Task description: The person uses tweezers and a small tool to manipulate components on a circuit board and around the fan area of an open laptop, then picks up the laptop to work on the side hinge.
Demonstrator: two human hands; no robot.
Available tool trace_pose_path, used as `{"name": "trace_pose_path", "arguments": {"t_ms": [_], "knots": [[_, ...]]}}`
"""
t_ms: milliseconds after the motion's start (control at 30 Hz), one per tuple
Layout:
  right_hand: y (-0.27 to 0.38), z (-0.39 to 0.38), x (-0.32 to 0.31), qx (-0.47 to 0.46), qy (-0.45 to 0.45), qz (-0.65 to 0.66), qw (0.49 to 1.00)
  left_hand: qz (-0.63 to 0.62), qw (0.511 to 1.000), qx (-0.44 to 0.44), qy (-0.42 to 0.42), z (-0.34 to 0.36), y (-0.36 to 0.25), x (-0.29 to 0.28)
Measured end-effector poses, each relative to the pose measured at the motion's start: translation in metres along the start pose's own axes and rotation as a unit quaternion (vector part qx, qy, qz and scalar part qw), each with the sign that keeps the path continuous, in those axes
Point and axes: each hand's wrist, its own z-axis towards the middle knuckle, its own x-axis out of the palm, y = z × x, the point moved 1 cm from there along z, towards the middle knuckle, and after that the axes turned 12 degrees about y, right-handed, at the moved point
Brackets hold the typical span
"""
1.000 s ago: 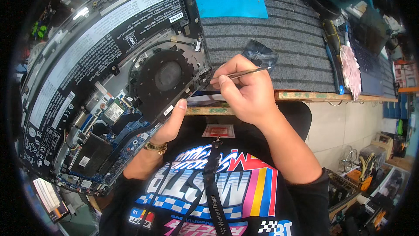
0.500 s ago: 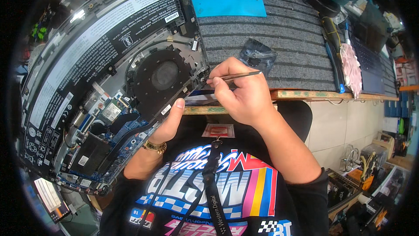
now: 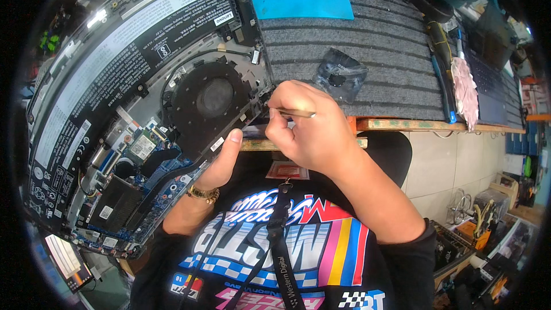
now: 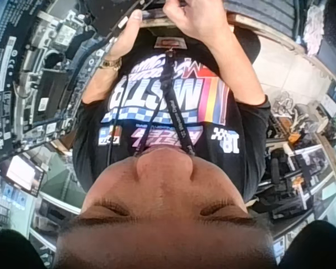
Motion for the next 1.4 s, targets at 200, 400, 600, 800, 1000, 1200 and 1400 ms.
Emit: {"name": "trace_pose_path", "arguments": {"t_ms": [200,400,600,800,1000,1200,1400], "knots": [[0.0,0.002,0.004,0.022,-0.03,0.019,0.999,0.04,0.999,0.027,-0.005,0.004,-0.008,-0.003],[-0.007,-0.007,0.004,0.016,-0.07,0.082,0.994,0.003,1.0,0.026,-0.007,0.001,-0.001,-0.003],[-0.006,-0.007,0.0,0.077,-0.084,0.168,0.979,0.025,0.999,0.022,-0.013,0.0,-0.002,-0.004],[-0.002,-0.001,-0.007,0.159,-0.057,0.217,0.961,0.037,0.999,0.029,0.006,0.0,-0.002,-0.007],[0.0,0.003,-0.01,0.163,-0.032,0.213,0.963,0.049,0.999,0.011,0.022,-0.001,-0.003,-0.007],[0.0,0.003,-0.01,0.143,0.001,0.167,0.976,0.048,0.999,0.015,0.014,-0.001,-0.006,-0.006],[-0.001,0.004,-0.007,0.138,0.015,0.143,0.98,0.045,0.999,0.015,0.009,-0.002,-0.003,-0.004]]}}
